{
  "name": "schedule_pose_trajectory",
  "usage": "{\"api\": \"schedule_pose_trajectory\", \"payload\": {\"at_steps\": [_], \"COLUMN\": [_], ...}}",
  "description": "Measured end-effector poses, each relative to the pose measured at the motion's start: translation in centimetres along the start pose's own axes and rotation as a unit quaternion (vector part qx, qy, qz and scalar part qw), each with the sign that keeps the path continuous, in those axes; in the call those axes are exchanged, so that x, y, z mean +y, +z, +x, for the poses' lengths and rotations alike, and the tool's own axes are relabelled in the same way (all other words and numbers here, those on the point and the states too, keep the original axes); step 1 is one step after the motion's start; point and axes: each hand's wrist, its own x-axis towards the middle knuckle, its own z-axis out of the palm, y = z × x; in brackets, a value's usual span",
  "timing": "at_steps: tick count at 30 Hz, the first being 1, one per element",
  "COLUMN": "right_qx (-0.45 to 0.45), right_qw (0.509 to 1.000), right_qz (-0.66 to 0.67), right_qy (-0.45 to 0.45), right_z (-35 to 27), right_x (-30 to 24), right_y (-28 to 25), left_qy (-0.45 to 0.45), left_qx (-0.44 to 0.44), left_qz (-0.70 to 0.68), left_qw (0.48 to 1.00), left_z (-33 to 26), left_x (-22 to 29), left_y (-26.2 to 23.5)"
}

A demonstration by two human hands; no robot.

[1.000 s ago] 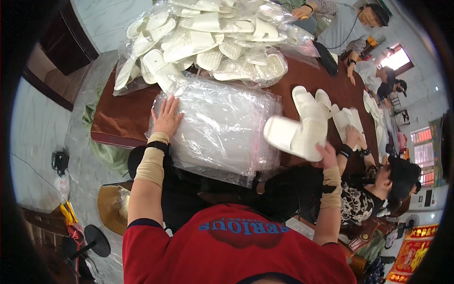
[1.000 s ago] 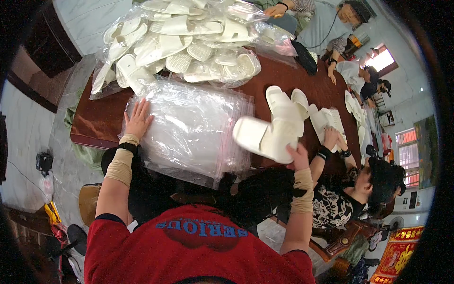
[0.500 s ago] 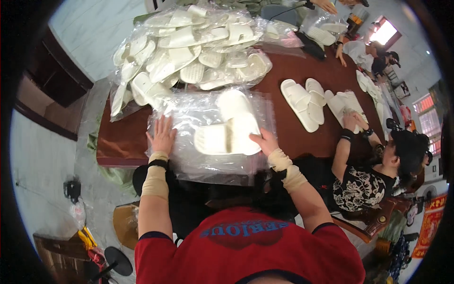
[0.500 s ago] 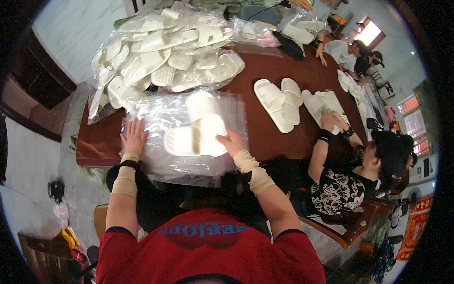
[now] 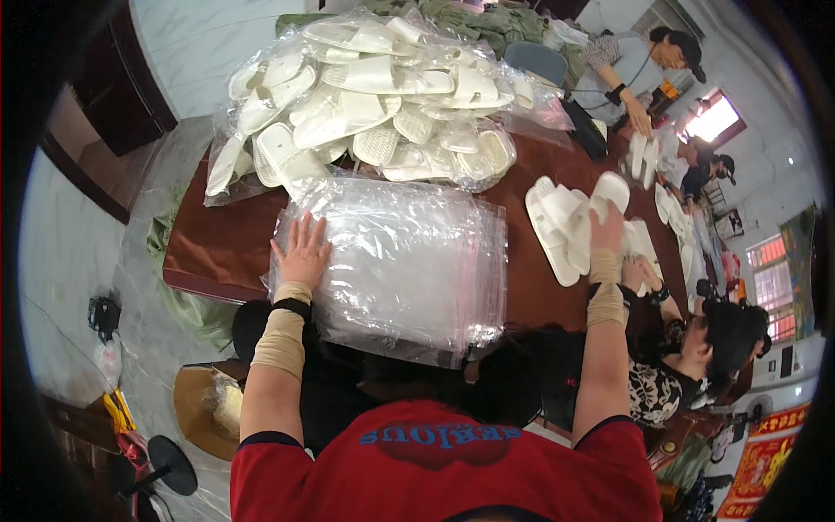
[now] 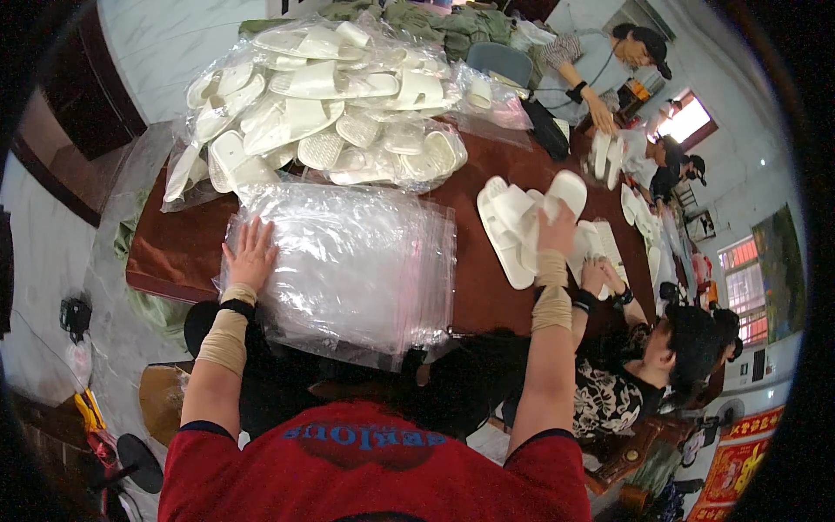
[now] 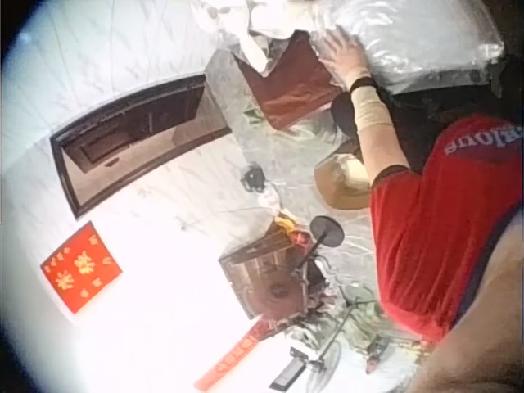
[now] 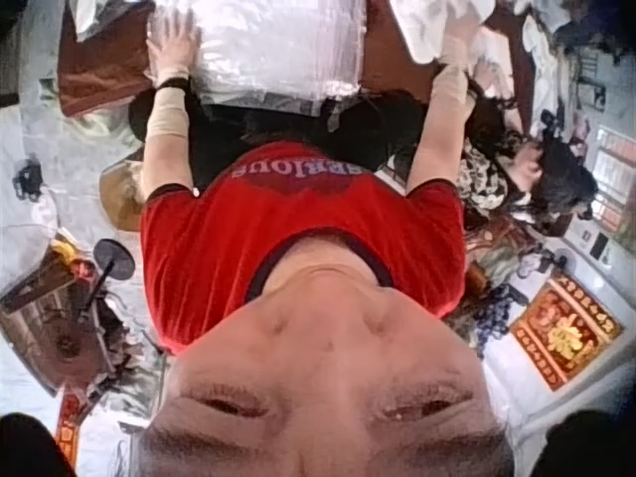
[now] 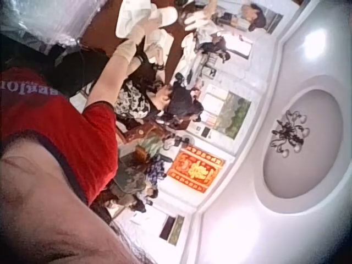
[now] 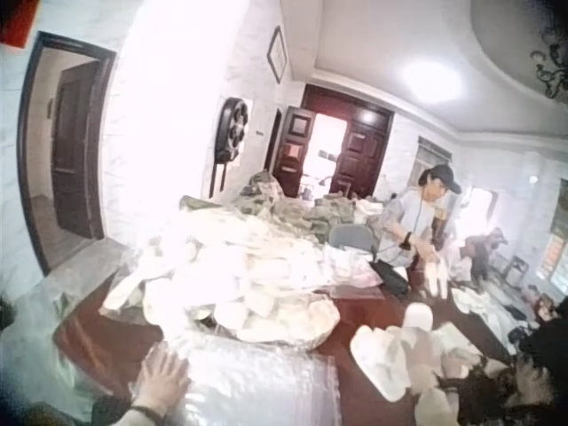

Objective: Sort and pack white indoor slippers into clear plastic bags.

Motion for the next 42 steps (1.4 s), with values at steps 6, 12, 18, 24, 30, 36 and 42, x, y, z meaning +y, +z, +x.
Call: {"api": "schedule_pose_trajectory", "payload": {"at_steps": [6,12,18,24,30,36,42], "right_qx": [-0.165,-0.197,0.032,-0.256,-0.312,0.015,0.059], "right_qw": [0.944,0.978,0.939,0.905,0.902,0.963,0.963], "right_qz": [0.245,0.030,0.343,0.338,-0.115,-0.079,0.126], "right_qy": [-0.146,-0.055,-0.012,-0.033,-0.276,-0.257,-0.229], "right_z": [-1.8,1.6,8.9,6.7,-1.7,9.1,14.0], "right_x": [-21.1,-20.7,-17.1,-24.5,-26.3,-19.3,-23.2], "right_y": [3.6,7.2,-3.0,-7.4,1.4,-1.9,-12.4], "left_qy": [-0.002,0.000,-0.008,-0.027,-0.017,-0.010,-0.020], "left_qx": [0.003,-0.024,0.016,-0.011,0.019,0.006,0.035], "left_qz": [-0.003,-0.002,-0.009,-0.027,-0.041,-0.037,-0.035], "left_qw": [1.000,1.000,1.000,0.999,0.999,0.999,0.999], "left_z": [-0.6,-0.3,-0.7,-0.6,-1.0,-1.0,-0.8], "left_x": [-0.5,0.2,-0.7,-1.0,-1.1,-0.3,-0.6], "left_y": [0.5,0.3,0.8,0.3,1.3,1.1,1.2]}}
